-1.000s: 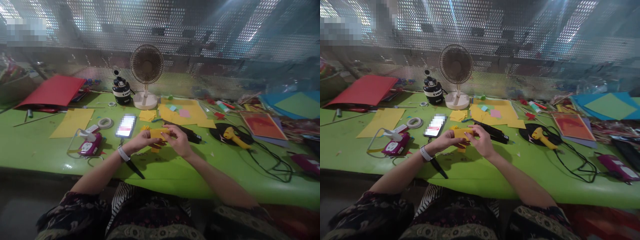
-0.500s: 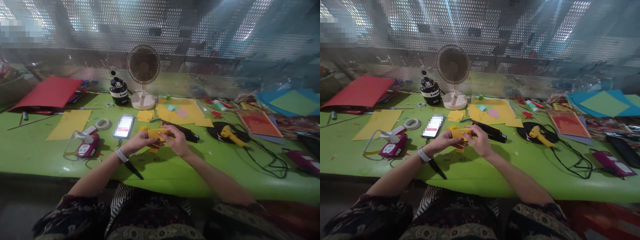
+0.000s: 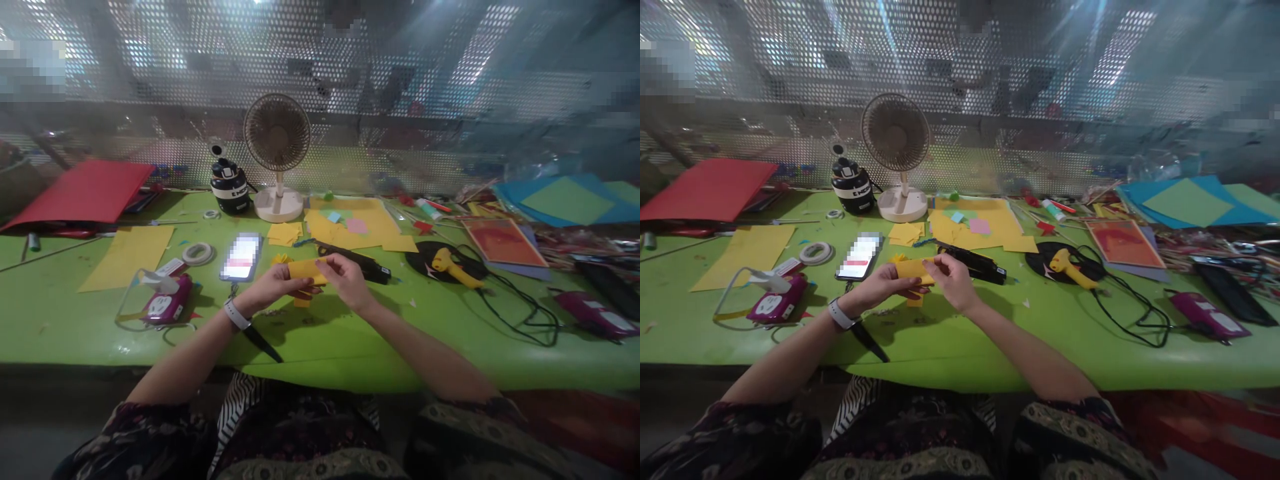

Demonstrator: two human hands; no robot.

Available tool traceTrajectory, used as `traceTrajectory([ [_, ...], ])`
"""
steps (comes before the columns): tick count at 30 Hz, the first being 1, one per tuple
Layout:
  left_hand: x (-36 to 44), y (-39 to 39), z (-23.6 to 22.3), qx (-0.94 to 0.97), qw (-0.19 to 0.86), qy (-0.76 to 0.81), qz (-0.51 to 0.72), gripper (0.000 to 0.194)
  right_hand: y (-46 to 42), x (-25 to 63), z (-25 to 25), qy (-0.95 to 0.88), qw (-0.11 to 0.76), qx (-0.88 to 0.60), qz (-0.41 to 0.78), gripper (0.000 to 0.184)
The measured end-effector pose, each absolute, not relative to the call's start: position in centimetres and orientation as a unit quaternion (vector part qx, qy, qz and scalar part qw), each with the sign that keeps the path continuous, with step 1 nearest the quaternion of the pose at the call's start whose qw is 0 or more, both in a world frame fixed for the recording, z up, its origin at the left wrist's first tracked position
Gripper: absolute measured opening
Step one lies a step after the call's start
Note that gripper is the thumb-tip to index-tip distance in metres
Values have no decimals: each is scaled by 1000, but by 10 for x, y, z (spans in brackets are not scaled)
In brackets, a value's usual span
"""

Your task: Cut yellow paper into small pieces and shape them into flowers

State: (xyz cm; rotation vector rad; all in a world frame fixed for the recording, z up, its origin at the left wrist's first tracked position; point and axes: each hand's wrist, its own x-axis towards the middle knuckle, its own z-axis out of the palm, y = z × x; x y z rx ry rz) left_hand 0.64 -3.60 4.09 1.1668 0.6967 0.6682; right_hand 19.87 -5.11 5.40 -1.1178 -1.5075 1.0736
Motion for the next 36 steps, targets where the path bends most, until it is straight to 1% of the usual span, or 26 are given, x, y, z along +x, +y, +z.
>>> traceTrajectory([
  [4, 6, -36, 41, 522, 731, 319, 301, 42, -52, 198, 55, -610, 485, -455, 431, 39],
  [15, 8, -38, 44, 524, 732, 321, 295, 44, -50, 199, 50, -612, 481, -455, 433, 39],
  [25, 6, -31, 41, 605, 650, 377, 262, 45, -50, 199, 54, -614, 491, -473, 397, 45],
  [27, 6, -31, 42, 613, 638, 380, 271, 45, -48, 200, 54, -616, 474, -468, 420, 44],
  [31, 7, -30, 42, 614, 625, 384, 291, 47, -44, 201, 52, -631, 402, -445, 492, 44],
  [36, 7, -28, 39, 605, 630, 381, 305, 48, -39, 204, 49, -641, 369, -439, 510, 42],
])
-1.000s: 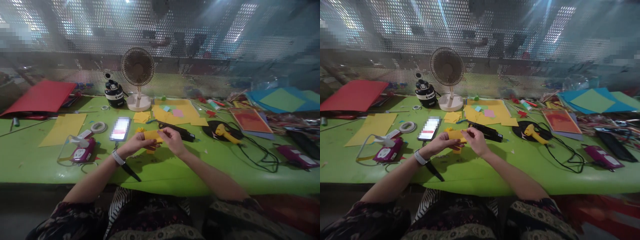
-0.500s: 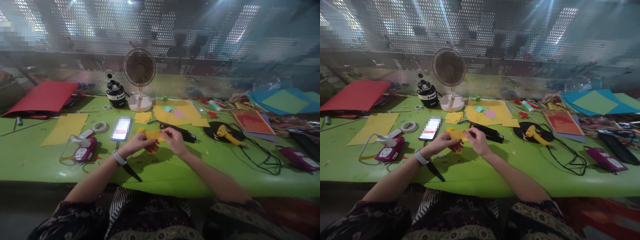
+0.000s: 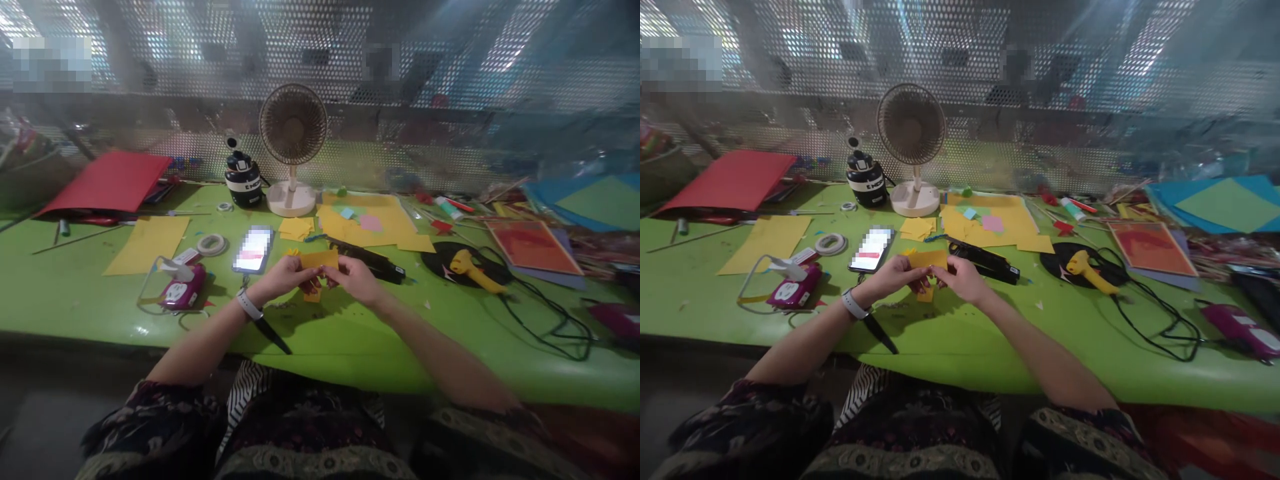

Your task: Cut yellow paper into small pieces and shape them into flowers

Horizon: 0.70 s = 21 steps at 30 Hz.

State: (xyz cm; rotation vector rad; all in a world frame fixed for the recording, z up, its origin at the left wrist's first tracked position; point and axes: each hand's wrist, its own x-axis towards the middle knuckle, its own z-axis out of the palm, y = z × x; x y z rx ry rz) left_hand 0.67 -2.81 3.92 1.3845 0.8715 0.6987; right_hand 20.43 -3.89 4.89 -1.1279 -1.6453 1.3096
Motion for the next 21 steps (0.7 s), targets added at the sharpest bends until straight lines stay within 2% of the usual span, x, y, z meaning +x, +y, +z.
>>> traceTrajectory([
  [4, 7, -27, 38, 597, 636, 385, 301, 46, -35, 211, 54, -649, 327, -410, 551, 40],
  [7, 6, -27, 38, 600, 636, 382, 298, 46, -35, 216, 61, -672, 308, -408, 535, 35],
  [11, 4, -29, 42, 599, 640, 379, 296, 47, -37, 219, 69, -703, 301, -408, 499, 30],
  [21, -3, -25, 43, 587, 676, 355, 269, 43, -39, 215, 62, -707, 292, -400, 505, 28],
])
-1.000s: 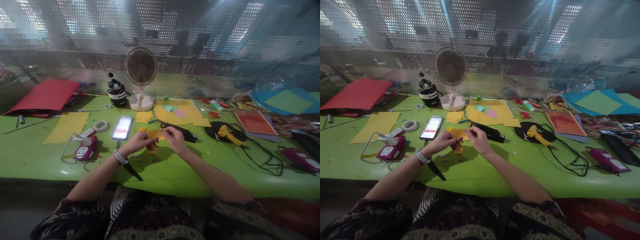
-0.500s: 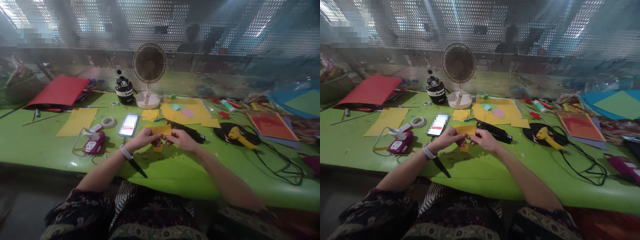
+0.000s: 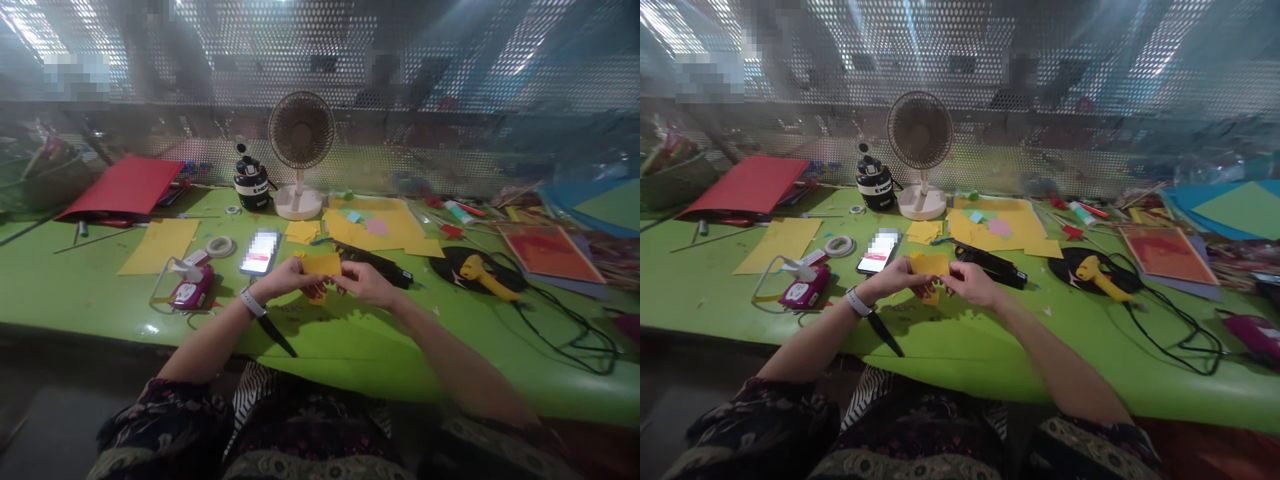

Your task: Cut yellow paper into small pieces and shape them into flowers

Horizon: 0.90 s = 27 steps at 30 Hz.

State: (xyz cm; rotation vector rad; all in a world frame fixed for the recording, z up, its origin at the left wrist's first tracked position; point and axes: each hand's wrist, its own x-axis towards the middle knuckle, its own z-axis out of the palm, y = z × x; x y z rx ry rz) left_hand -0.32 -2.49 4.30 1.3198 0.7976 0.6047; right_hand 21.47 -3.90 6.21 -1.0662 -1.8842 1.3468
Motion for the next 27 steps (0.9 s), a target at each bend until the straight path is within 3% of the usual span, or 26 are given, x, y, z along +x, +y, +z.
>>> traceTrajectory([
  [27, -14, -20, 52, 656, 641, 356, 181, 46, -38, 224, 76, -643, 248, -424, 588, 27],
])
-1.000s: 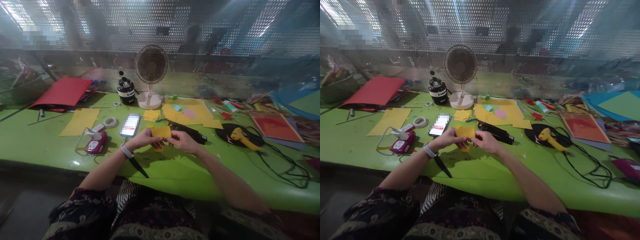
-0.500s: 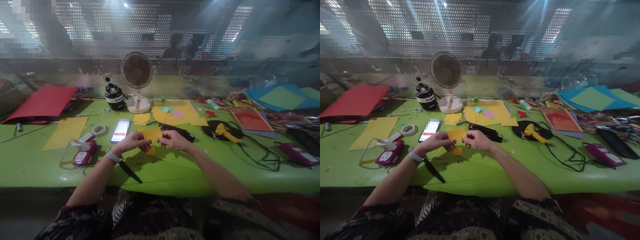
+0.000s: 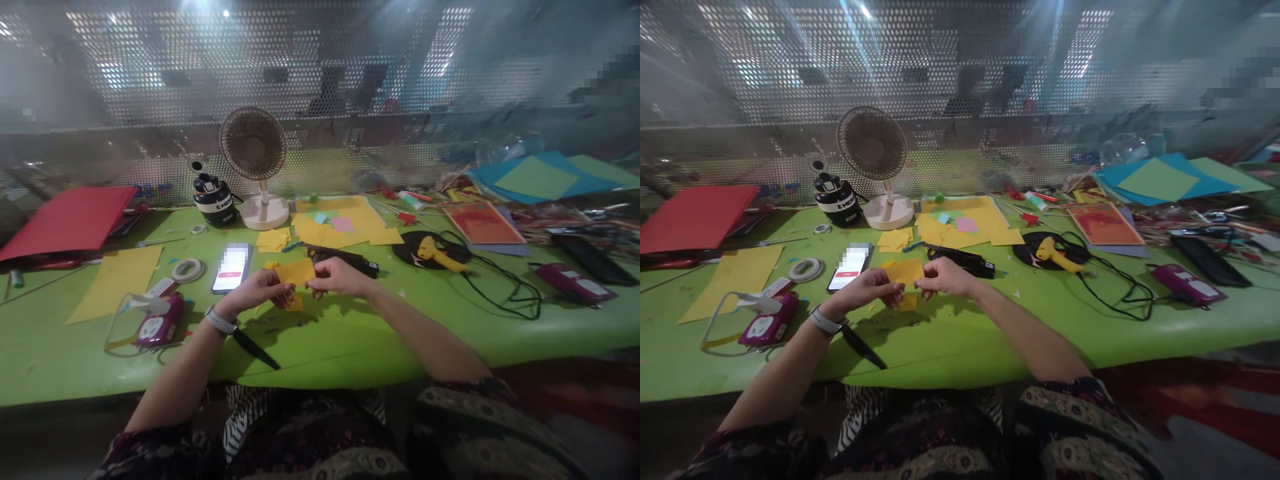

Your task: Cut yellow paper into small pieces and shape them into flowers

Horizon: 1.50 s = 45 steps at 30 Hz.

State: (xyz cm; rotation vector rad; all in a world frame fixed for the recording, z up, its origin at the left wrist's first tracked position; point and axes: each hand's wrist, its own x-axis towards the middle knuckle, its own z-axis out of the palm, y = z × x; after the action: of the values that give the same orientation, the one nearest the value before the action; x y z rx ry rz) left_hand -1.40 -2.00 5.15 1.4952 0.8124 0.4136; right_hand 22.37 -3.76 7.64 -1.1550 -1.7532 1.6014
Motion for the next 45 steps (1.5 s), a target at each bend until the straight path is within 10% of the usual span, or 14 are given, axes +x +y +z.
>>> traceTrajectory([
  [19, -25, -13, 50, 578, 651, 404, 280, 44, -35, 247, 94, -688, 348, -384, 508, 24],
  [27, -17, -23, 52, 548, 751, 344, 131, 49, -43, 217, 46, -930, 224, -286, 58, 31],
  [38, -17, -15, 47, 595, 689, 366, 192, 34, 33, 242, 119, -817, -78, -572, -2, 26],
  [45, -19, -9, 43, 622, 665, 361, 201, 36, 4, 287, 76, -817, -90, -569, -4, 44],
])
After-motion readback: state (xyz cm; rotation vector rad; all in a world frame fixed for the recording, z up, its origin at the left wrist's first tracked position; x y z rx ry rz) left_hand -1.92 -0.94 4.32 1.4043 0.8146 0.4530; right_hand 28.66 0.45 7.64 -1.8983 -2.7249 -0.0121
